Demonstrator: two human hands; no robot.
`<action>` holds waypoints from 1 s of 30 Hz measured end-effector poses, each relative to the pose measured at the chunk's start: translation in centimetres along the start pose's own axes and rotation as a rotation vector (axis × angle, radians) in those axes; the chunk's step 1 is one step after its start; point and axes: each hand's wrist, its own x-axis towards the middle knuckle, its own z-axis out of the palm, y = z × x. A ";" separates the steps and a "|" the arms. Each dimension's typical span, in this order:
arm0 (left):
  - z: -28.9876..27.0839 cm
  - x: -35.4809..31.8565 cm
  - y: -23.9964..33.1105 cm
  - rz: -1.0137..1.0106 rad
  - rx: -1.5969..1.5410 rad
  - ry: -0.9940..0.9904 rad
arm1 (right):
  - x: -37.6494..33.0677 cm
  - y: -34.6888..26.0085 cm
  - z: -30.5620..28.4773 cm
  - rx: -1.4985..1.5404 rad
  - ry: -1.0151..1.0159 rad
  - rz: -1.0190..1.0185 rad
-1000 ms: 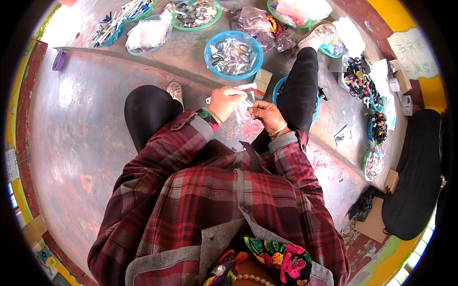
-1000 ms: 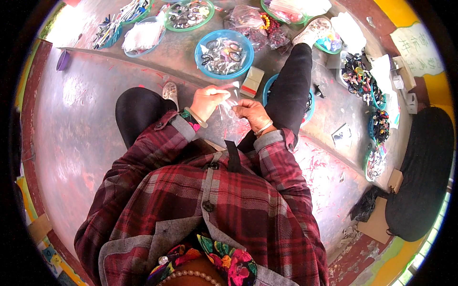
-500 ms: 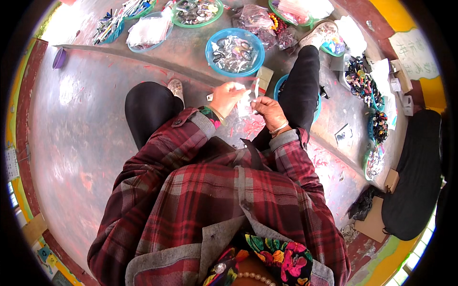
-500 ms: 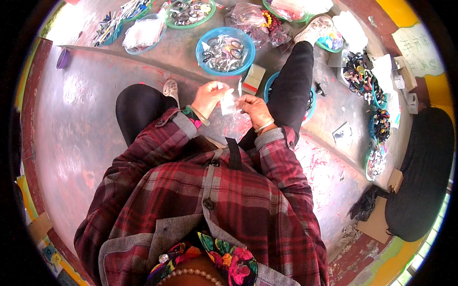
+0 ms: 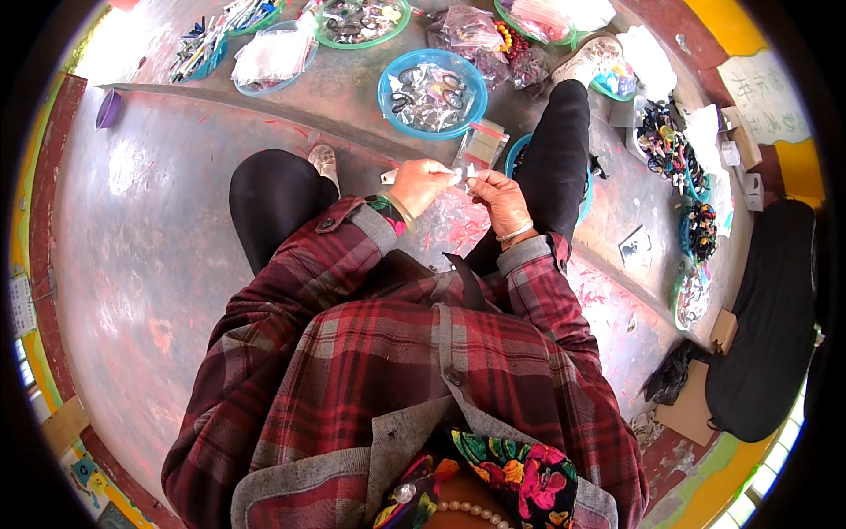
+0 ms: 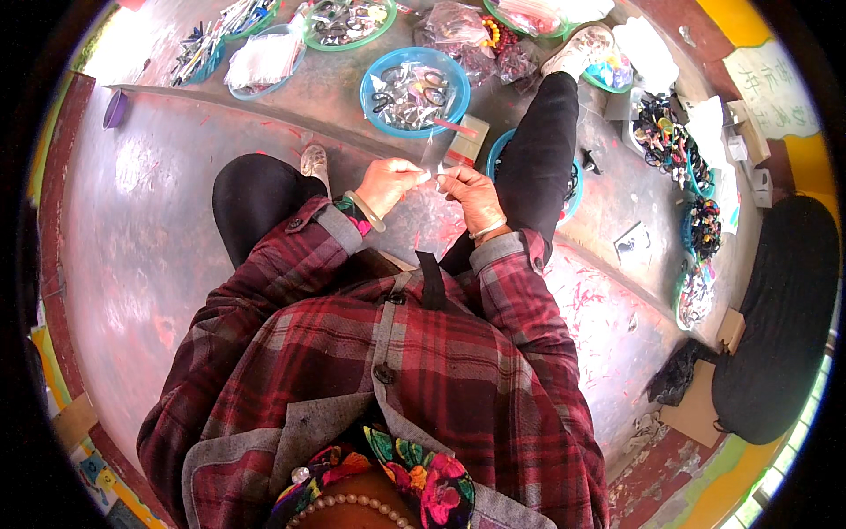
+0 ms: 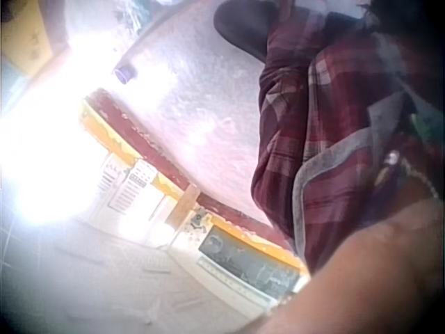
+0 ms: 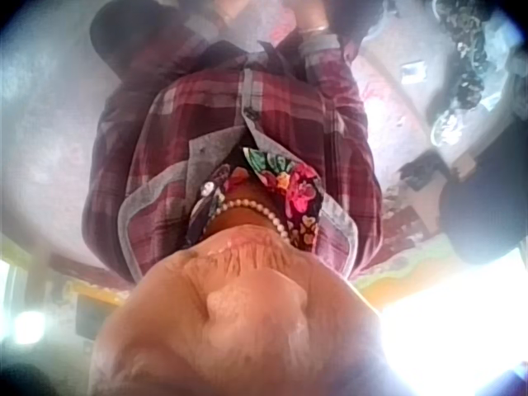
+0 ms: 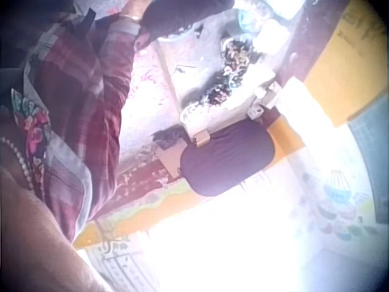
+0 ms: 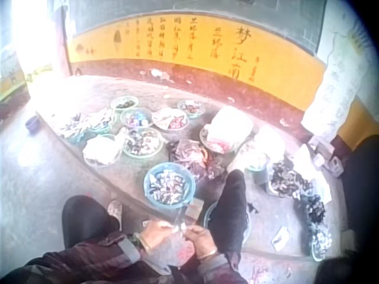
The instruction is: The person sits on the floor and packs small hair accessories into clear plastic bags. They pick up items from nearby bowls, place them into bags, and seal them by hand. The person handles various items including hair clips and hair ties, organizing them into individual packages.
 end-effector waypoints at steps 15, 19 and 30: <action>0.2 0.0 0.1 -0.066 -0.192 -0.183 | -0.3 0.0 -0.3 0.064 -0.013 0.011; 0.3 0.2 -0.1 0.021 -0.228 -0.177 | -0.4 -0.2 -0.3 0.028 -0.102 0.025; 0.1 -0.1 0.4 -0.017 -0.203 -0.107 | -0.3 -0.1 -0.2 0.050 -0.182 0.079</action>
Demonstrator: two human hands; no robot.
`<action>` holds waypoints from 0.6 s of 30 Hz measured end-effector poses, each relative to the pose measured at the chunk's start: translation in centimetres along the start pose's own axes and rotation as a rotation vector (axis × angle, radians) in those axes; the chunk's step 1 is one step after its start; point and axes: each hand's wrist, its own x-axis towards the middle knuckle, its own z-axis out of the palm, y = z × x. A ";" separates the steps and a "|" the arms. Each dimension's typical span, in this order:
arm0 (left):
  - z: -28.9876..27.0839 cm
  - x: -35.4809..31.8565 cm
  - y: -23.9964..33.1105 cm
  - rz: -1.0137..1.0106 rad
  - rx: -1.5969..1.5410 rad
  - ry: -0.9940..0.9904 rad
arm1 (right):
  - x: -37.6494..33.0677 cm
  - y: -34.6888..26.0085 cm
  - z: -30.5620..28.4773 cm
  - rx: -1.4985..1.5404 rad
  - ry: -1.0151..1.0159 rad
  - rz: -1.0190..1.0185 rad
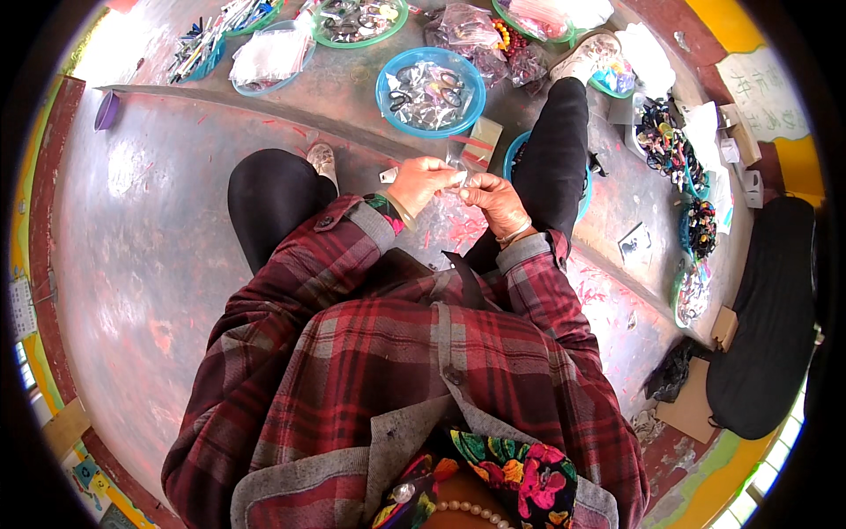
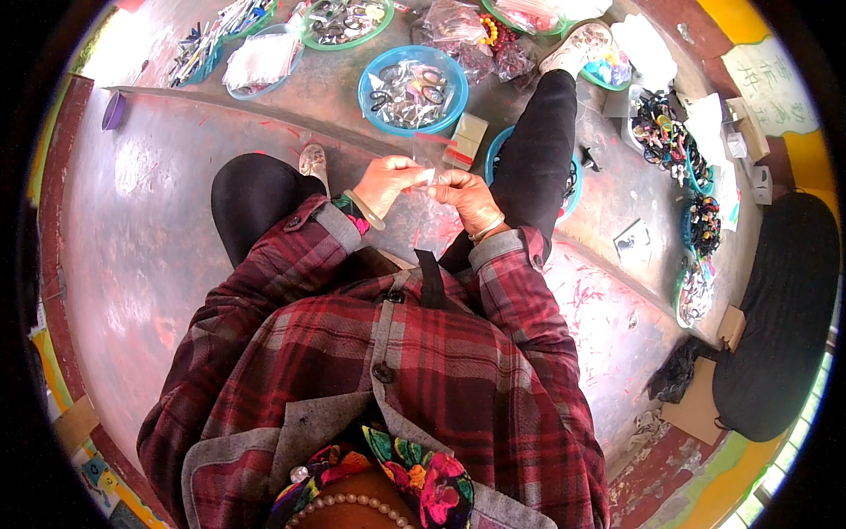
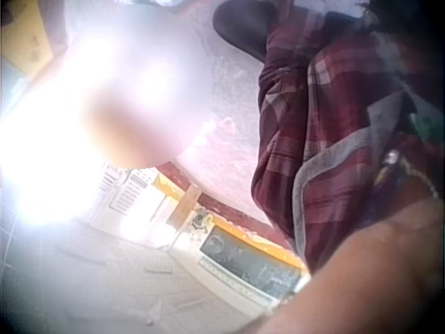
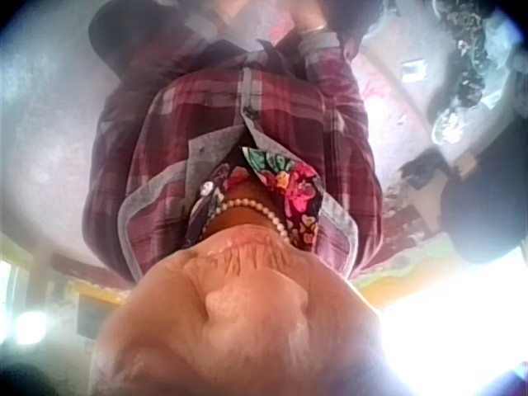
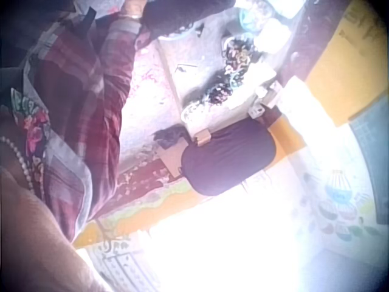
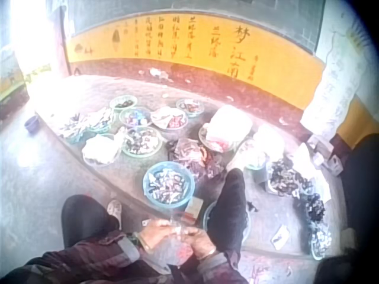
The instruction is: The person sits on the floor and packs small hair accessories into clear plastic bags. They pick up items from nearby bowls, place them into bags, and seal them by hand. The person handles various items including hair clips and hair ties, organizing them into individual packages.
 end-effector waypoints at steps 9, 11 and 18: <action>0.1 0.0 0.1 0.085 0.053 0.064 | 0.0 0.0 0.0 -0.022 0.102 -0.049; 0.0 0.1 0.1 0.075 0.075 0.058 | 0.1 0.0 -0.1 -0.029 0.127 -0.058; -0.2 0.3 -0.3 0.047 0.077 0.057 | 0.0 -0.1 0.0 0.002 0.171 -0.050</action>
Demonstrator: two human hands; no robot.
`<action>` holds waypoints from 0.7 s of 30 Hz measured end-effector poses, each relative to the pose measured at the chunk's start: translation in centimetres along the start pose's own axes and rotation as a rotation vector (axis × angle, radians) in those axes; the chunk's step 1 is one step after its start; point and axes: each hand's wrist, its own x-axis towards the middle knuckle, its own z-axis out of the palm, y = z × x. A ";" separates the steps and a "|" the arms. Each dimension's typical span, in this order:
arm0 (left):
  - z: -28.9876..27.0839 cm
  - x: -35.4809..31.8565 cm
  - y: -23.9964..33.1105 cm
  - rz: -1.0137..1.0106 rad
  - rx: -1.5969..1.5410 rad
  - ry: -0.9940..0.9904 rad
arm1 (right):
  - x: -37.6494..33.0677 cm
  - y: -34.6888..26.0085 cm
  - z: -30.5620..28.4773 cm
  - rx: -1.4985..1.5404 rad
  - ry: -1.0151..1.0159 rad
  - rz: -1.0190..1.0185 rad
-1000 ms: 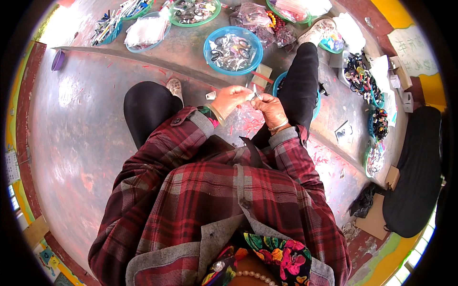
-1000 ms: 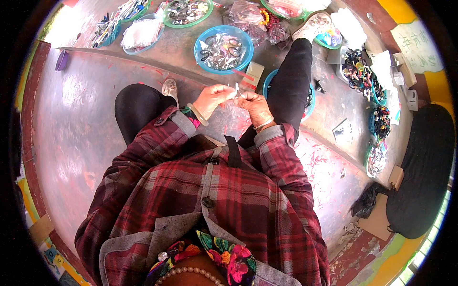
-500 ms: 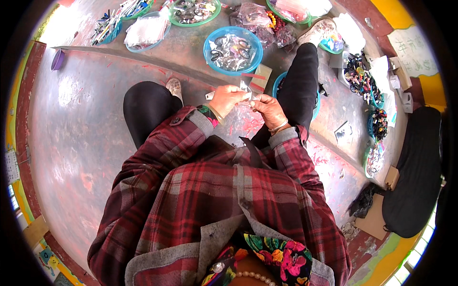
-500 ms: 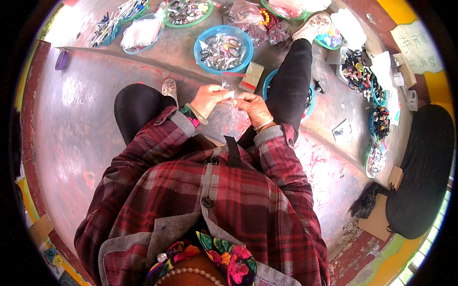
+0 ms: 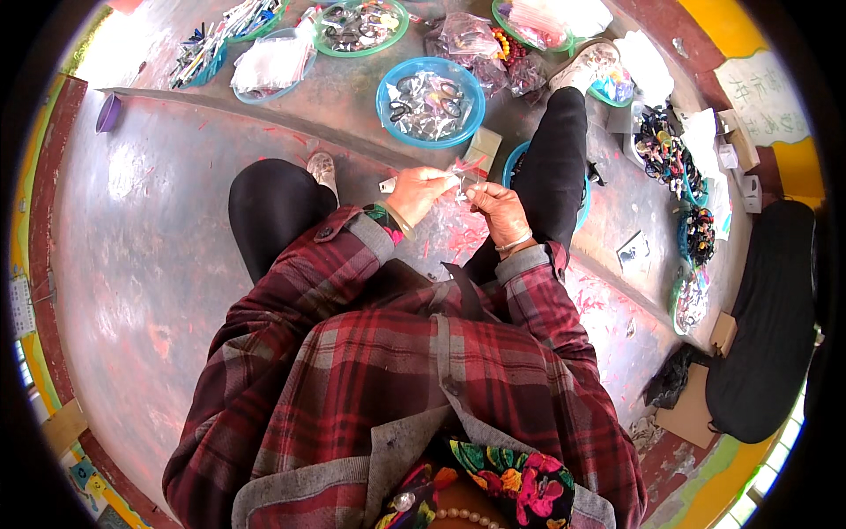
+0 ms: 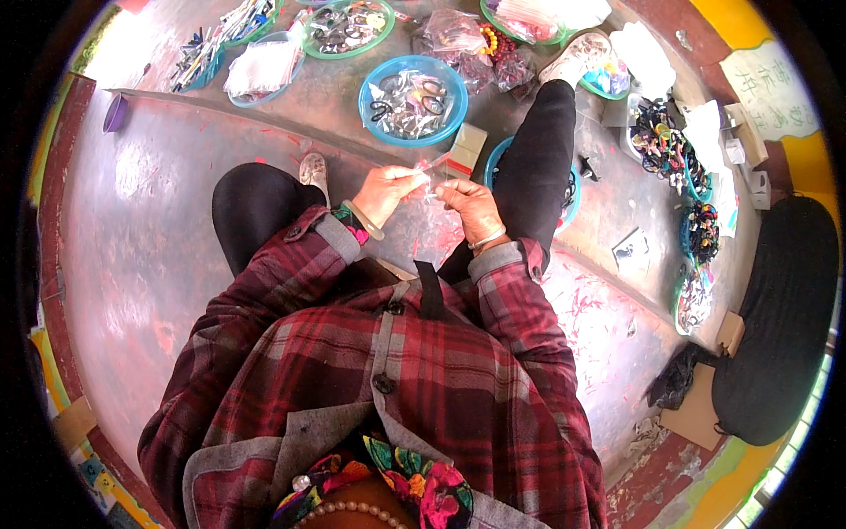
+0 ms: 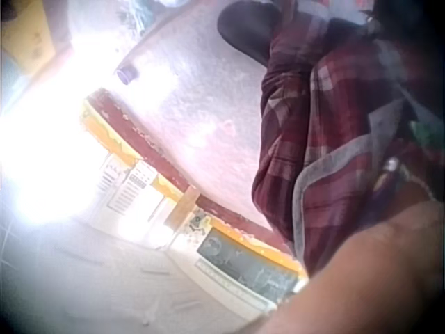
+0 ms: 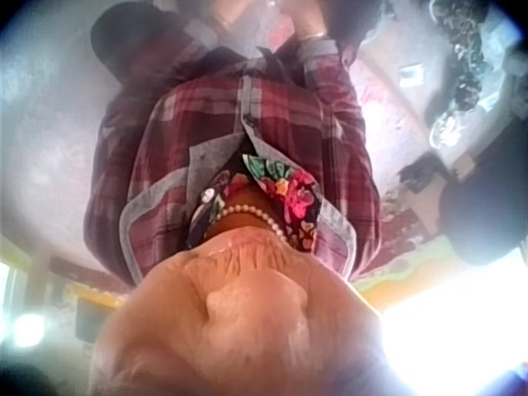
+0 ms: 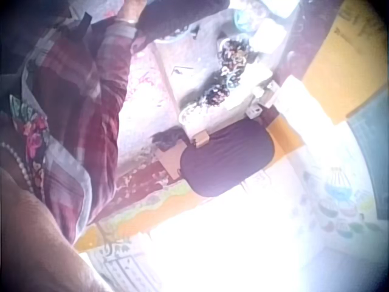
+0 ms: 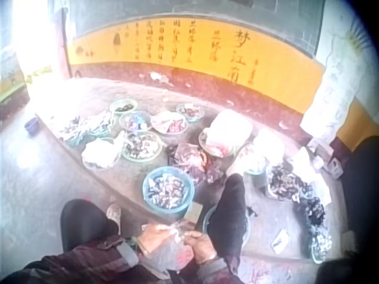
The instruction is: The person sits on the floor and packs small hair accessories into clear plastic bags. They pick up items from nearby bowls, place them into bags, and seal them by hand. The person handles various items including hair clips and hair ties, organizing them into individual packages.
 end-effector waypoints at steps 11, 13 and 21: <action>1.0 -0.1 -0.4 -0.020 -0.125 0.163 | -0.5 -0.4 0.7 -0.123 0.162 -0.158; 1.2 -0.3 -0.5 -0.023 -0.108 0.214 | -0.5 -0.3 0.9 -0.214 0.218 -0.221; 2.6 -2.2 0.9 -0.094 -0.186 -0.011 | -1.1 -0.4 2.6 -0.984 0.516 -0.456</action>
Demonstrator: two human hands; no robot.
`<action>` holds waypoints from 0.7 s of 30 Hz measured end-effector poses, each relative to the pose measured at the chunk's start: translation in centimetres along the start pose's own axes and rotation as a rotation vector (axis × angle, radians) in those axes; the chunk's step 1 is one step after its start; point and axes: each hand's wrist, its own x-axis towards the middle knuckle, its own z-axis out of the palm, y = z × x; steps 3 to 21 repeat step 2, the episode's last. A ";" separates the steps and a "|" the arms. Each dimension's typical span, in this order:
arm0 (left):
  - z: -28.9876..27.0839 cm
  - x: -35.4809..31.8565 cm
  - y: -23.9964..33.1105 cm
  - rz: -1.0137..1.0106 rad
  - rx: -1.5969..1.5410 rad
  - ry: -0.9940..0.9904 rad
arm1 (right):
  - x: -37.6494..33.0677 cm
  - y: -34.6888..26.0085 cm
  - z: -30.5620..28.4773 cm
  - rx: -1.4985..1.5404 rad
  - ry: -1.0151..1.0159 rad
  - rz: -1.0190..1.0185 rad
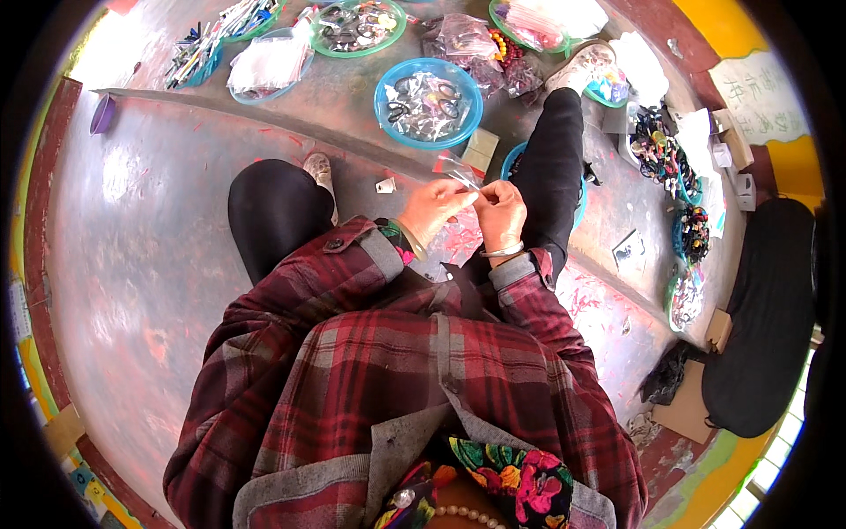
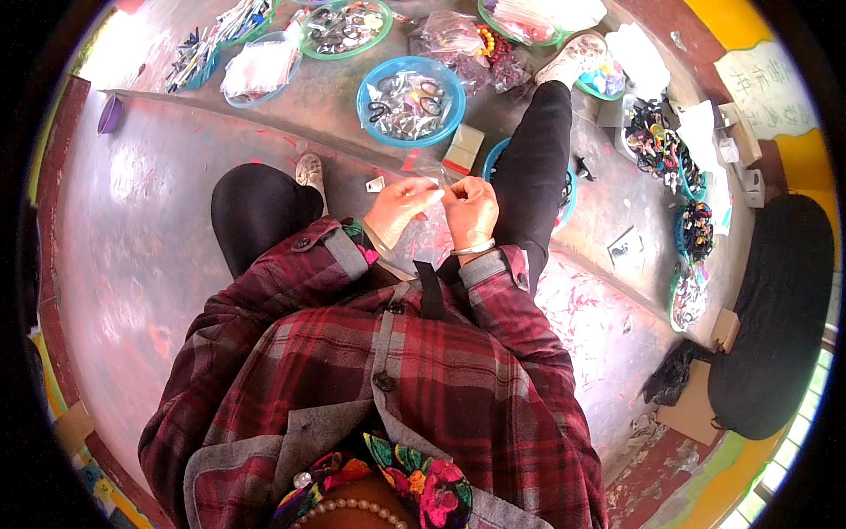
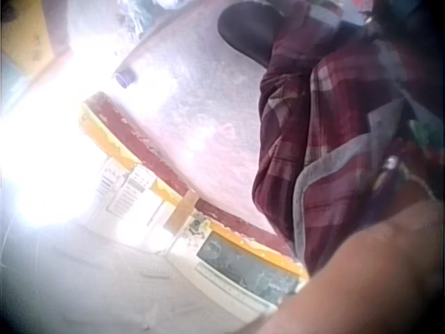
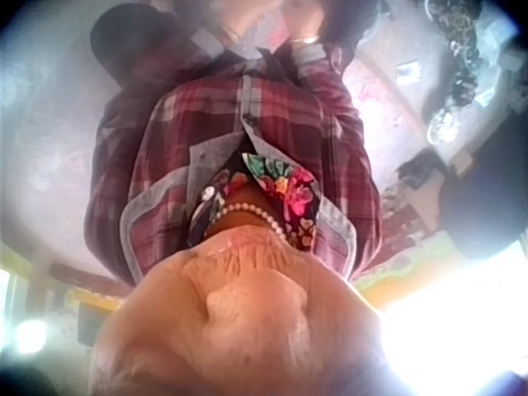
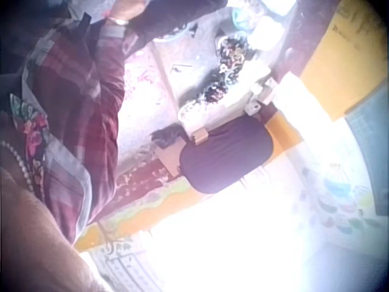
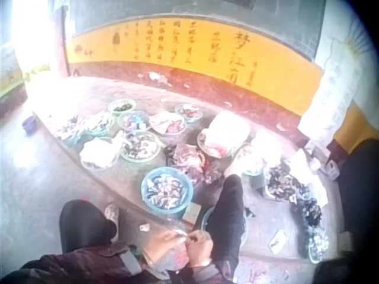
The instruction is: The person sits on the floor and packs small hair accessories into clear plastic bags. They pick up items from nearby bowls, place them into bags, and seal them by hand. The person handles various items including hair clips and hair ties, organizing them into individual packages.
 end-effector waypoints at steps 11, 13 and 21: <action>0.0 -0.2 0.0 0.005 -0.015 -0.019 | 0.0 -0.6 -0.2 -0.196 0.018 -0.158; 0.0 -0.2 0.0 0.005 -0.015 -0.019 | 0.0 -0.6 -0.2 -0.196 0.018 -0.158; 0.0 -0.2 0.0 0.005 -0.015 -0.019 | 0.0 -0.6 -0.2 -0.196 0.018 -0.158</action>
